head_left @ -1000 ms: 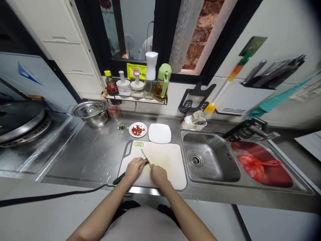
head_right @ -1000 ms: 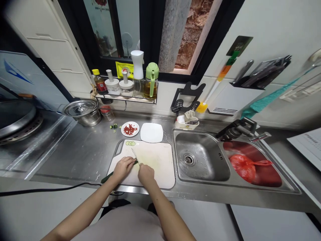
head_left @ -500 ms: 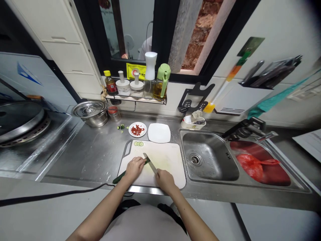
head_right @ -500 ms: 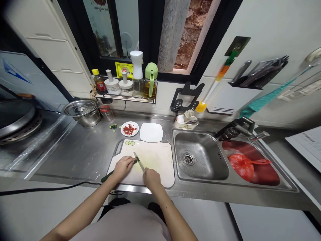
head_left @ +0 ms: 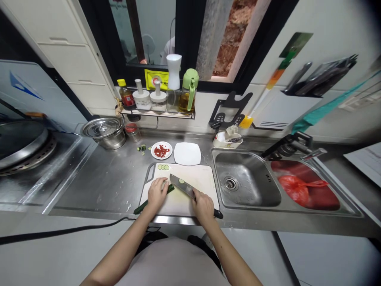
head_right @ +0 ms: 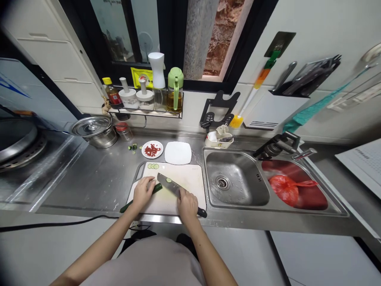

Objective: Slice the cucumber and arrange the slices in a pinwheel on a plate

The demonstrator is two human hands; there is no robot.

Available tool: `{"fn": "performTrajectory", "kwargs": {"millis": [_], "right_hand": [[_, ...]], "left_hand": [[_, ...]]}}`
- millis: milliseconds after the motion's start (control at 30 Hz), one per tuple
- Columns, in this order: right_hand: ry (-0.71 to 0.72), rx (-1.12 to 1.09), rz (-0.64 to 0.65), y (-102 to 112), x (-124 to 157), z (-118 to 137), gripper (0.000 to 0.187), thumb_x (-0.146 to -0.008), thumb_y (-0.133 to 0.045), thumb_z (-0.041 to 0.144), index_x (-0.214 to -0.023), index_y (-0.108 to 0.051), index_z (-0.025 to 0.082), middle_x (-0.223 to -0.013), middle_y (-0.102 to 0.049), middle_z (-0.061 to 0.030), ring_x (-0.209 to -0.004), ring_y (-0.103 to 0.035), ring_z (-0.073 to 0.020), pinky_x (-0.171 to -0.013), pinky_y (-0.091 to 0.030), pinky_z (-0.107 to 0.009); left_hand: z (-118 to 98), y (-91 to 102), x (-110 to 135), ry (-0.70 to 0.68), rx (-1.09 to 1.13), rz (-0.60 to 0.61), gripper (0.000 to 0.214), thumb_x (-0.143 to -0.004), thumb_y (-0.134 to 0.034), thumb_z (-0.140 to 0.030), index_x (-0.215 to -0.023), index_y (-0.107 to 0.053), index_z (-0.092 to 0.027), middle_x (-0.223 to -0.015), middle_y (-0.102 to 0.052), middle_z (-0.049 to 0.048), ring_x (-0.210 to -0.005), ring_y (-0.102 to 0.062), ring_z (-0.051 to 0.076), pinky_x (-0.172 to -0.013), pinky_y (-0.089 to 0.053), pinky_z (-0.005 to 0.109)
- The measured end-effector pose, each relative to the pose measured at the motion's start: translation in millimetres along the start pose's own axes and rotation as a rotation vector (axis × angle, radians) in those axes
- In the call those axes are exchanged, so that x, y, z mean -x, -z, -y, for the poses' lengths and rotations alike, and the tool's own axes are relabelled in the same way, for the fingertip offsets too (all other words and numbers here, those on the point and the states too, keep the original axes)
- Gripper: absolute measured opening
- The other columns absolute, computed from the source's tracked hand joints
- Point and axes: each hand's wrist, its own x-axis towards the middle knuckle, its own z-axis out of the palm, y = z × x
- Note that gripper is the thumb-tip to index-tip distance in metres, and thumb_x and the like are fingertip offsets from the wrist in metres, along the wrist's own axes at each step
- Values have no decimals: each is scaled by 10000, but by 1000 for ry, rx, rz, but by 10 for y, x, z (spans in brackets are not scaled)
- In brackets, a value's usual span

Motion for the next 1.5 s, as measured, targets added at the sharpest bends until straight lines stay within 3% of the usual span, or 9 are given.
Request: {"fn": "performTrajectory", "kwargs": {"millis": [133,333,500,800,1000,1100,1267,1500], "right_hand": [[34,45,-74,-26,35,-13,465,-880,-548,218,-1344,-508,212,-1050,-665,-90,-992,-581,-222,-853,-347,-310],[98,80,-145,-63,104,-39,451,-888,-572,246,-1335,-517,213,-999,-658,-90,-952,-561,-224,-819,-325,-315],[117,77,-154,-91,154,-78,431,-886,-575,227,-1315,-536,204,-969,-658,-83,-940,-560,-223,-799,-316,-320],[70,44,-139,-194,197,-141,431,-859,-575,190,-1289,-550,201,-955,-658,-68,-921,-577,-216,-803,-336,-315],[-21,11,-102,-198,161,-274,426,-866,-546,198,-1291,-558,197,-987,-675,-66,-953,-596,-210,-830,-353,-298],[-50,-7,-91,-184,141,-338,423,-868,-541,219,-1290,-561,204,-1004,-682,-66,-962,-604,-206,-840,-360,-289],[-73,-28,-74,-165,123,-375,429,-871,-539,239,-1299,-557,216,-1028,-689,-63,-982,-610,-205,-841,-375,-280],[-85,-39,-59,-164,104,-381,409,-875,-538,243,-1282,-570,218,-1010,-693,-58,-967,-616,-202,-820,-382,-274]], "left_hand": [[-151,63,-140,-69,24,78,301,-920,-490,-365,-1136,-653,-232,-1163,-629,68,-1099,-551,220,-972,-435,366],[-340,78,-241,-113,-61,222,324,-877,-557,-452,-1121,-693,-288,-1253,-590,57,-1206,-471,261,-1070,-307,460],[-381,56,-251,-98,-37,297,256,-844,-604,-428,-1019,-726,-285,-1190,-624,52,-1186,-486,253,-1065,-290,458],[-443,-80,-257,18,113,272,89,-802,-624,-268,-840,-700,-241,-933,-693,17,-960,-593,196,-907,-405,343],[-244,-163,-472,308,202,109,120,-791,-628,-300,-862,-702,-238,-748,-682,-20,-746,-608,147,-772,-433,274],[-77,-196,-646,409,198,39,169,-818,-575,-257,-919,-708,-230,-777,-702,-6,-747,-625,151,-761,-438,277],[111,-264,-878,423,62,58,226,-814,-555,-211,-974,-710,-248,-815,-728,7,-833,-649,187,-845,-418,326],[170,-363,-1013,395,-97,97,284,-828,-528,-204,-1050,-697,-256,-891,-733,48,-944,-637,232,-904,-377,373]]}}
